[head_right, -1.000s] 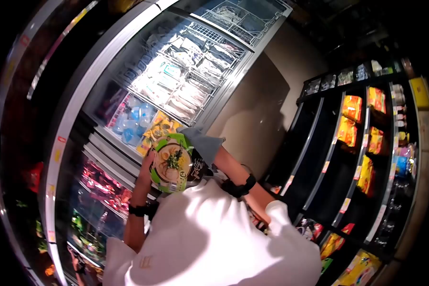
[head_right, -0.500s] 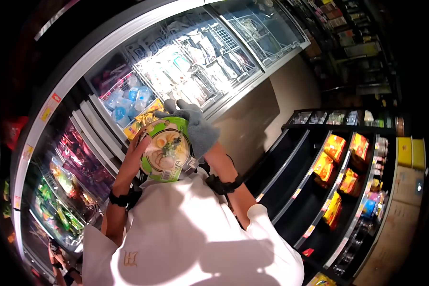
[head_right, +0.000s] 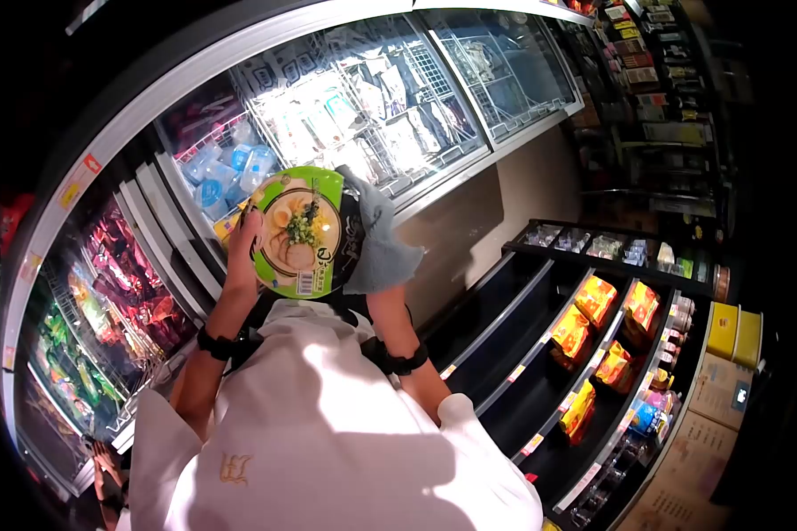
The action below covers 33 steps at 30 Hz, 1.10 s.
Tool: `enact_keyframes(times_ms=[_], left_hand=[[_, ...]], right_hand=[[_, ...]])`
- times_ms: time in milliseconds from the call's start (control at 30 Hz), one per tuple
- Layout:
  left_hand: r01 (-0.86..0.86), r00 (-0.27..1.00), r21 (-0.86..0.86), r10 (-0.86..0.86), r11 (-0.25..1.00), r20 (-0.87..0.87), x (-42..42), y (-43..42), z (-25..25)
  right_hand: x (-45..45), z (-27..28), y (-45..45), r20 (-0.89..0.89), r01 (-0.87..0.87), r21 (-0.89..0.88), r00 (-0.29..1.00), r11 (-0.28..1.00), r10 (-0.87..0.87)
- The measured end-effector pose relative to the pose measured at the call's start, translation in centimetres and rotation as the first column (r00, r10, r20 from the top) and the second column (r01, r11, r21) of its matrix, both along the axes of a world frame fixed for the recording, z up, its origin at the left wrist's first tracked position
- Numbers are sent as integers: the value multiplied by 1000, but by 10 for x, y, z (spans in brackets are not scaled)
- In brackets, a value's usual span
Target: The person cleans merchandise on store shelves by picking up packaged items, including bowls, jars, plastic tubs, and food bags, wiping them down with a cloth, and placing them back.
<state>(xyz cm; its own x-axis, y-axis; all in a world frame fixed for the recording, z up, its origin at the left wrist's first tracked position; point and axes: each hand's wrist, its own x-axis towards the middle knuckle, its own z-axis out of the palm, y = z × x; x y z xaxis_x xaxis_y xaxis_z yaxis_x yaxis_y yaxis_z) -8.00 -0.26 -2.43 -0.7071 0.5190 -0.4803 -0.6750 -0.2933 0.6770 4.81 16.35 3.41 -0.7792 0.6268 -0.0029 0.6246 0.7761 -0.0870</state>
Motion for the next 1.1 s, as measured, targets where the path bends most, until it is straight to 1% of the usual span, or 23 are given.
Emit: enact_keyframes(times_ms=[100,167,200,300,333,367,400,433,467,500,533,600,700,733,767,833,867,900,967,1000,1033,1067,1100], left_hand=[[-95,995,49,95,994,-2,-15,16,5],[-209,976,105,201,972,85,-22,25,4],[-223,973,195,206,955,105,-26,29,23],[-143,984,291,106,946,140,-34,26,54],[-114,986,415,52,903,157,-36,26,50],[-112,986,417,50,902,156,-35,24,50],[-34,981,383,-42,923,188,-31,19,53],[46,966,350,-131,936,224,-27,15,57],[119,959,321,-193,940,209,-18,12,64],[124,957,315,-197,941,211,-11,10,68],[133,939,289,-214,948,269,-6,8,70],[75,916,299,-184,951,355,-6,9,69],[-24,937,377,-110,926,331,-13,7,61],[-24,933,349,-105,937,346,-19,5,55],[-27,933,350,-102,936,345,-20,5,52],[65,967,169,-104,984,233,-23,5,52],[63,998,108,-64,992,4,-23,5,47],[65,998,105,-66,992,7,-21,5,57],[61,909,-260,-161,964,-384,-17,8,85],[62,687,-497,-398,865,-608,-18,1,71],[66,689,-500,-402,864,-603,-19,-3,69],[103,661,-498,-434,861,-612,-21,-6,69],[137,631,-496,-462,857,-623,-22,-8,71]], right_hand=[[-1,9,-8,-57,18,-114,998,993,-24],[-13,22,-22,-16,38,-280,999,959,-44],[-24,32,-33,-57,29,-351,997,936,-53],[-32,40,-37,-123,104,-338,980,935,-153],[-34,36,-33,-262,115,-191,951,975,-163],[-38,37,-24,-263,117,-190,951,975,-165],[-46,48,-15,-340,96,-203,926,975,-162],[-45,44,-7,-456,33,-571,818,820,-351],[-44,41,0,-497,-180,-853,566,490,-658],[-43,38,7,-359,-367,-900,322,234,-876],[-37,22,18,-511,-183,-845,557,503,-655],[-32,10,30,-503,-230,-837,682,496,-531],[-42,25,20,-368,-182,-831,889,527,-274],[-47,32,13,-338,-174,-855,901,488,-272],[-49,36,6,-349,-211,-901,872,379,-343],[-54,43,-9,-332,-296,-943,806,153,-490],[-59,49,-9,-307,-306,-947,788,93,-534],[-63,53,-8,-278,-317,-948,770,33,-574],[-63,40,-5,-241,-324,-945,753,-27,-612],[-57,14,-4,-375,-352,-925,799,141,-470],[-53,10,-5,-547,-435,-803,810,408,-212],[-49,7,-7,-638,-512,-573,769,639,44],[-52,16,-7,-637,-512,-575,769,638,44]])
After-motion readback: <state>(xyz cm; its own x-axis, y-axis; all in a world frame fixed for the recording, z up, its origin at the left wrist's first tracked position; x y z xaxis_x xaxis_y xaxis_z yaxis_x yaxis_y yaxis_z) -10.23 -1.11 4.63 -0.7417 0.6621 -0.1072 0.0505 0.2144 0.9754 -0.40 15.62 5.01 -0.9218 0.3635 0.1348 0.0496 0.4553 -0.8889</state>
